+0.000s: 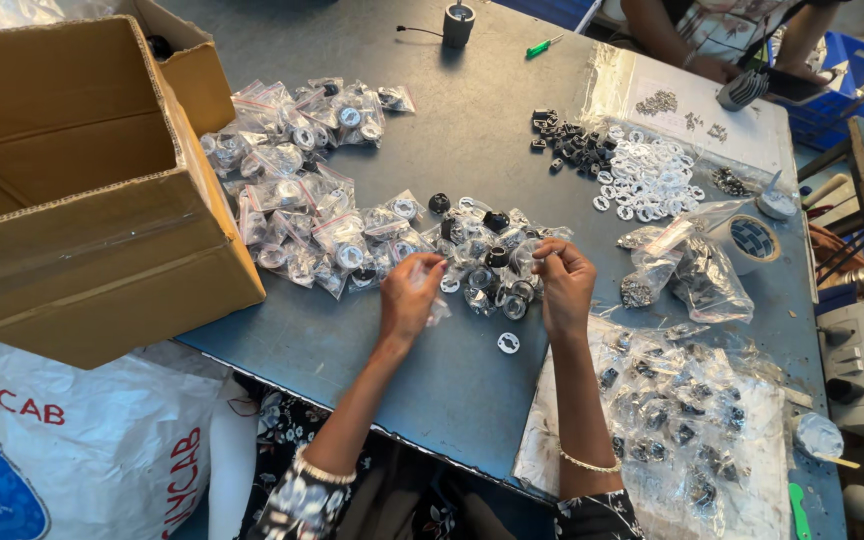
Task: The person sits at a workbench and repeatedly picks small metal hardware pieces, places them into clear plastic bags, and sets the filled bags aside. The person also moves a cardboard box and a large white sack on the floor to clear space.
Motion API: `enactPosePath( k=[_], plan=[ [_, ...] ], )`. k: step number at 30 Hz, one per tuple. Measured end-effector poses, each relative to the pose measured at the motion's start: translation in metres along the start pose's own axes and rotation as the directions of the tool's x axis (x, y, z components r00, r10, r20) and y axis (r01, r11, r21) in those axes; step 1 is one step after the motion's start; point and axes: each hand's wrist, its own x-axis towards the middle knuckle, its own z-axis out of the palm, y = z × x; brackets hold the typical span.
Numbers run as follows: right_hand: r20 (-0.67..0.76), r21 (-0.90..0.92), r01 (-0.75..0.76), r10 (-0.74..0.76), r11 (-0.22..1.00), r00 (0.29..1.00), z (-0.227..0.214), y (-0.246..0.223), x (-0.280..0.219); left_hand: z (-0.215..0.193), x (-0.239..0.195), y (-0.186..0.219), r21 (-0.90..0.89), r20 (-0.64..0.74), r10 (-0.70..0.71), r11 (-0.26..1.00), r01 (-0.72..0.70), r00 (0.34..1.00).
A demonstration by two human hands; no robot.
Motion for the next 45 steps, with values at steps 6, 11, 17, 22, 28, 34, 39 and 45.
enactPosePath(
  k=[6, 11, 17, 22, 28, 34, 39, 45],
  plan=[
    [-0.081, -0.24, 0.048, -0.069, 0.97, 0.994, 0.021, -0.019, -0.005, -0.063, -0.038, 0.0, -0.143, 0.018, -0.054, 0.988, 0.056, 0.998],
    [0.108, -0.008, 0.082, -0.081, 0.997, 0.991, 0.051, -0.028, -0.019, -0.078, -0.05, 0.006, -0.247, 0.028, -0.042, 0.968, 0.047, 0.999],
    [0.589, -0.055, -0.17, 0.17, 0.984, 0.79, 0.105, 0.02, -0.072, -0.084, -0.042, -0.013, -0.289, 0.132, 0.133, 0.953, -0.09, 0.982],
    [0.423, -0.475, -0.01, 0.238, 0.88, 0.875, 0.121, 0.048, -0.068, -0.084, -0.031, -0.038, -0.627, -0.123, 0.067, 0.768, -0.13, 0.99],
    [0.289, -0.923, 0.292, -0.05, 0.251, 0.956, 0.15, 0.069, -0.057, -0.083, -0.03, -0.035, -0.722, 0.003, 0.038, 0.692, -0.024, 0.999],
    [0.253, -0.792, 0.139, 0.113, 0.594, 0.961, 0.155, 0.066, -0.04, -0.093, -0.031, -0.033, -0.789, -0.048, 0.051, 0.61, -0.069, 0.998],
    [0.342, -0.61, 0.22, 0.003, 0.761, 0.94, 0.147, 0.022, -0.046, -0.095, -0.033, -0.024, -0.751, -0.07, -0.008, 0.658, -0.048, 0.997],
    [0.6, -0.471, 0.553, -0.211, 0.687, 0.772, 0.147, -0.002, -0.068, -0.102, -0.048, 0.02, -0.077, -0.137, 0.303, 0.946, -0.315, 0.943]
  ],
)
